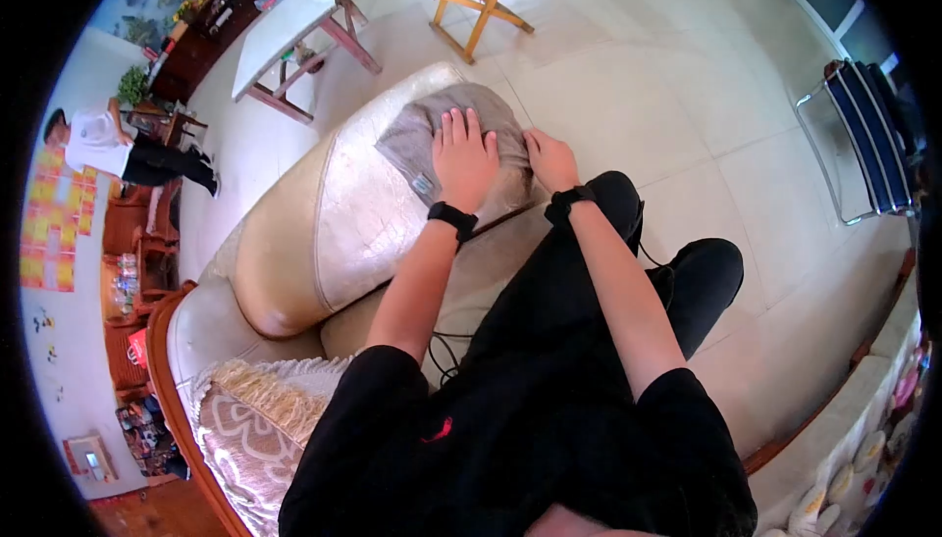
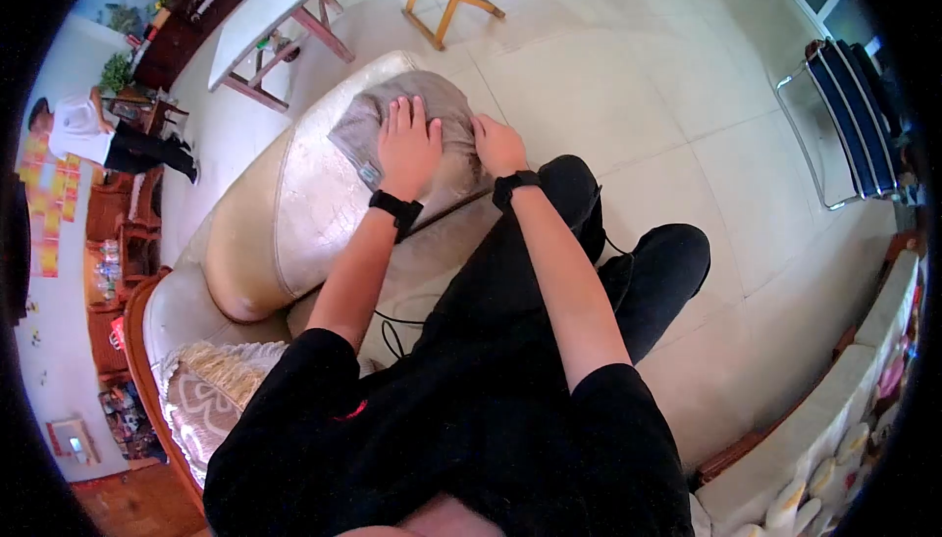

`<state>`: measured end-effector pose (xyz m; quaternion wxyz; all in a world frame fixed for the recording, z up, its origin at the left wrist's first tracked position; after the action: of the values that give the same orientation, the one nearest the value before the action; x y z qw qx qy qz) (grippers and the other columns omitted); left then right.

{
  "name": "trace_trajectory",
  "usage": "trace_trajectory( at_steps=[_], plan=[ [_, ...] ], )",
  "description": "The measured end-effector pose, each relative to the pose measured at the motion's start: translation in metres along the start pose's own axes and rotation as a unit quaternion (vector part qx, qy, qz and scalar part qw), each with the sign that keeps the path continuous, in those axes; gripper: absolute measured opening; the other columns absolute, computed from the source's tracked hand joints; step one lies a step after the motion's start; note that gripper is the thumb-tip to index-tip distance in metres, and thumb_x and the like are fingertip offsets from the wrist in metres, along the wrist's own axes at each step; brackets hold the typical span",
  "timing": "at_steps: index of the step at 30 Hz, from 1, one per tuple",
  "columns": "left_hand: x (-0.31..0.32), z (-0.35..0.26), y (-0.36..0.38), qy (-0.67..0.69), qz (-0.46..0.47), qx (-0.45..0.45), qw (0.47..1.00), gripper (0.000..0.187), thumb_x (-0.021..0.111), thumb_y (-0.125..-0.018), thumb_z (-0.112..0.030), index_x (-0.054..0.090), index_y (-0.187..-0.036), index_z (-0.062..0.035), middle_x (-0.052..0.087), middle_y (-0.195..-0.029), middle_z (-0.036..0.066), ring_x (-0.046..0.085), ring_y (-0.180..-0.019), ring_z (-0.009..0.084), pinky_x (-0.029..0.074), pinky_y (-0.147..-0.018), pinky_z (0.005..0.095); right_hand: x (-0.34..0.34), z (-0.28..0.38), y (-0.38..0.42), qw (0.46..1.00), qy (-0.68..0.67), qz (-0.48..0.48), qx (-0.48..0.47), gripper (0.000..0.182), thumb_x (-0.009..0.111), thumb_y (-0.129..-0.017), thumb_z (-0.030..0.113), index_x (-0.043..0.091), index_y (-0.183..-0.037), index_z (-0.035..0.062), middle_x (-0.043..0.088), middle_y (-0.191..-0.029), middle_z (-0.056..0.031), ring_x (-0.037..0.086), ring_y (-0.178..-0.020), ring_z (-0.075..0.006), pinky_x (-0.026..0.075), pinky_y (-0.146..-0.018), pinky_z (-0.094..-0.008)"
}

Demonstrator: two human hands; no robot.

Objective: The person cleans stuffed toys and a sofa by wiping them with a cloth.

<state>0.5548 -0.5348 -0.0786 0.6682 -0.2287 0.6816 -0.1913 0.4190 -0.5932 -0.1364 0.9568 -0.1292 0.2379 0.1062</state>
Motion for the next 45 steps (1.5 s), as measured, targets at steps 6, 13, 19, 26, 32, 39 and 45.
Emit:
trace_trajectory(
  at_steps=[6,13,19,26,32,39,45],
  plan=[
    [-0.011,-0.009,0.007,0.034,0.046,0.036,0.998,0.043,0.056,-0.087,-0.023,0.055,-0.122,0.0022,0.054,-0.127,0.023,0.051,-0.118,0.0373,0.042,-0.098,0.0442,-0.007,-0.025,0.003,0.996,-0.01,0.02,0.091,0.034,0.054,-0.088,0.041,0.071,-0.092,0.0117,0.067,-0.081,-0.016,0.063,-0.079,-0.0372,0.051,-0.072,-0.0432],
    [-0.05,-0.024,0.037,0.085,0.099,0.068,0.989,0.036,0.058,-0.083,-0.01,0.057,-0.117,0.0012,0.059,-0.122,0.019,0.055,-0.114,0.0343,0.045,-0.095,0.0427,0.007,-0.052,0.034,0.953,-0.186,0.185,0.152,0.039,0.061,-0.089,0.041,0.064,-0.095,0.0023,0.065,-0.074,-0.0051,0.061,-0.065,-0.0126,0.049,-0.06,-0.027],
    [-0.063,-0.014,0.058,0.098,0.087,0.049,0.99,0.034,0.058,-0.082,-0.006,0.06,-0.116,-0.0036,0.059,-0.124,0.012,0.055,-0.115,0.029,0.044,-0.096,0.0406,0.01,-0.048,0.026,0.952,-0.22,0.181,0.116,0.072,0.073,-0.078,0.051,0.05,-0.117,-0.0049,0.06,-0.108,-0.0169,0.057,-0.1,-0.0229,0.047,-0.087,-0.0335],
    [-0.107,0.042,0.074,-0.085,0.061,-0.066,0.992,0.047,0.065,-0.078,-0.024,0.055,-0.122,-0.0115,0.058,-0.115,0.008,0.052,-0.109,0.027,0.045,-0.087,0.0393,0.019,-0.054,0.024,0.941,-0.239,0.196,0.136,0.052,0.064,-0.088,0.045,0.052,-0.111,0.0,0.058,-0.099,-0.0088,0.054,-0.093,-0.0166,0.045,-0.083,-0.0289],
    [-0.056,0.039,0.068,0.07,0.057,-0.154,0.984,0.026,0.063,-0.077,-0.02,0.056,-0.1,-0.0099,0.061,-0.085,0.011,0.059,-0.084,0.0328,0.048,-0.07,0.0445,0.032,-0.064,0.023,0.932,-0.187,0.262,0.166,0.042,0.05,-0.096,0.044,0.055,-0.103,0.0031,0.052,-0.078,-0.0034,0.051,-0.076,-0.0124,0.043,-0.068,-0.028],
    [-0.024,-0.053,0.056,0.202,0.191,-0.054,0.959,0.014,0.055,-0.077,-0.011,0.053,-0.09,-0.0081,0.061,-0.07,0.016,0.06,-0.065,0.0375,0.046,-0.057,0.0498,0.045,-0.111,0.021,0.938,-0.173,0.234,0.19,0.039,0.042,-0.098,0.033,0.058,-0.104,-0.0018,0.059,-0.083,-0.017,0.055,-0.071,-0.0284,0.045,-0.066,-0.0384],
    [0.169,-0.112,0.171,-0.44,0.108,0.417,0.788,0.043,0.035,-0.095,-0.017,0.044,-0.133,0.0008,0.044,-0.134,0.024,0.045,-0.123,0.0312,0.035,-0.104,0.0408,0.024,-0.088,0.027,0.968,0.038,0.224,0.105,0.046,0.04,-0.094,0.033,0.059,-0.112,-0.0049,0.059,-0.108,-0.0314,0.054,-0.104,-0.0462,0.043,-0.089,-0.0483]
  ],
)
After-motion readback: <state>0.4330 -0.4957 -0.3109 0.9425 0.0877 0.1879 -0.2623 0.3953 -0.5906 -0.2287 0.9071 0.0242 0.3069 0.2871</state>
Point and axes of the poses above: each hand's wrist, its own y-axis away from the middle knuckle, its own x-axis out of the palm, z = x × y, the point moved 7 cm from there along -y, towards the middle knuckle
